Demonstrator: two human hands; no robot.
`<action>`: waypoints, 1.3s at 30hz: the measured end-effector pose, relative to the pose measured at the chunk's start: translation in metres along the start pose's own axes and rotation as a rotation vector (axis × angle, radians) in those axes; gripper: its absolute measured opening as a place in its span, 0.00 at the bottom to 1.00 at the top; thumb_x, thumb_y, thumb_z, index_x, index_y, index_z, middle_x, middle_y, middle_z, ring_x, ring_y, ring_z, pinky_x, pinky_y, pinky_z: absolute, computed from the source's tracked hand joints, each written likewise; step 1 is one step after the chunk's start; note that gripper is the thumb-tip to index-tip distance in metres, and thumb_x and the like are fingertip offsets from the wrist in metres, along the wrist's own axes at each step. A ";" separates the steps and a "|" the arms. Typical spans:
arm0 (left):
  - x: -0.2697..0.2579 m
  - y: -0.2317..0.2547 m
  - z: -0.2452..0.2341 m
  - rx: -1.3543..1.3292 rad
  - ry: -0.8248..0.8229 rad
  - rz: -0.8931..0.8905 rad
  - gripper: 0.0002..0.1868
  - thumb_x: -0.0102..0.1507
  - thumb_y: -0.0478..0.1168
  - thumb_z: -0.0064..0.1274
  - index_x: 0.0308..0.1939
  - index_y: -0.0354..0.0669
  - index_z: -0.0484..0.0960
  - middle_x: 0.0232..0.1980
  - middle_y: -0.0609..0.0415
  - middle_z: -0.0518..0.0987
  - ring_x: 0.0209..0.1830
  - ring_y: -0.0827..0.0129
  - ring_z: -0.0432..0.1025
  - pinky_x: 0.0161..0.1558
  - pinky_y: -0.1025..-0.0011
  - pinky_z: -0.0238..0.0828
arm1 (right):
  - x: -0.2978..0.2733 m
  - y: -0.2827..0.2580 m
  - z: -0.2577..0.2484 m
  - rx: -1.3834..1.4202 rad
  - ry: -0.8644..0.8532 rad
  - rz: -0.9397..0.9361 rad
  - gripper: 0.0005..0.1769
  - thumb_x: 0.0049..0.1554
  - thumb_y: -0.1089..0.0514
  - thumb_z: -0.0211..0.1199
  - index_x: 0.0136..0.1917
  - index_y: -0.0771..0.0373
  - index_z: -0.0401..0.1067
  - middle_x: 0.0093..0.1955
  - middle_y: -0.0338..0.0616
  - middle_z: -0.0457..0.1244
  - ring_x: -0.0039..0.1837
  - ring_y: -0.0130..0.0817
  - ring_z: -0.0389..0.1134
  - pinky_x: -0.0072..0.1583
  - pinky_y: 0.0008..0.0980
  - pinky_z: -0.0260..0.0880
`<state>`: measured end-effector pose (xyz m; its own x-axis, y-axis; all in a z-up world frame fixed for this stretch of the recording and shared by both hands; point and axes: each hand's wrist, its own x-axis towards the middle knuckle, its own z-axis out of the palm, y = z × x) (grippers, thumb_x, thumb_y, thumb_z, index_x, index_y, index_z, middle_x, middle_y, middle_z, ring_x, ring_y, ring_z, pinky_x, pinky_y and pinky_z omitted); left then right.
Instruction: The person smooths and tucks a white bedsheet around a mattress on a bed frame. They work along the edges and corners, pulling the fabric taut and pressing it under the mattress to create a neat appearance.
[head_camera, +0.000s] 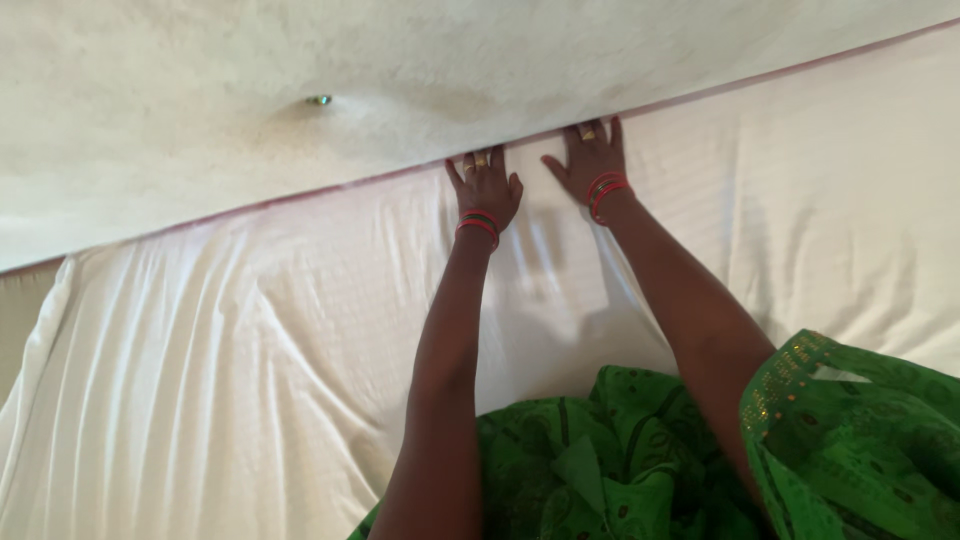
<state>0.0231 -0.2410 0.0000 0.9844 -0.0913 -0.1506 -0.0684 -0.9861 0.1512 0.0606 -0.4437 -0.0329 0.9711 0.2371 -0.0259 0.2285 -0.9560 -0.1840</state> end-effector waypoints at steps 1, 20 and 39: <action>0.005 0.004 -0.001 -0.009 -0.024 -0.007 0.39 0.68 0.55 0.42 0.79 0.43 0.54 0.79 0.42 0.59 0.79 0.50 0.52 0.75 0.36 0.33 | 0.001 -0.003 0.000 -0.007 0.003 0.002 0.47 0.62 0.27 0.45 0.77 0.66 0.55 0.79 0.55 0.50 0.81 0.52 0.43 0.76 0.62 0.28; -0.013 0.037 -0.016 -0.057 0.034 0.114 0.38 0.70 0.56 0.39 0.80 0.49 0.50 0.82 0.48 0.55 0.81 0.55 0.48 0.74 0.32 0.28 | -0.019 0.069 -0.031 -0.013 0.200 -0.053 0.33 0.67 0.39 0.53 0.73 0.66 0.66 0.75 0.56 0.59 0.78 0.58 0.51 0.75 0.67 0.39; -0.002 0.037 0.001 -0.014 -0.023 0.088 0.42 0.68 0.60 0.41 0.81 0.53 0.44 0.83 0.50 0.48 0.83 0.54 0.44 0.72 0.28 0.28 | -0.021 0.101 -0.039 0.107 -0.044 0.242 0.26 0.70 0.38 0.50 0.74 0.52 0.63 0.76 0.49 0.58 0.77 0.50 0.53 0.75 0.62 0.48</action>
<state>0.0186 -0.2772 0.0045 0.9707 -0.1805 -0.1589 -0.1515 -0.9721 0.1788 0.0657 -0.5518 -0.0126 0.9922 0.0132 -0.1240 -0.0210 -0.9625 -0.2704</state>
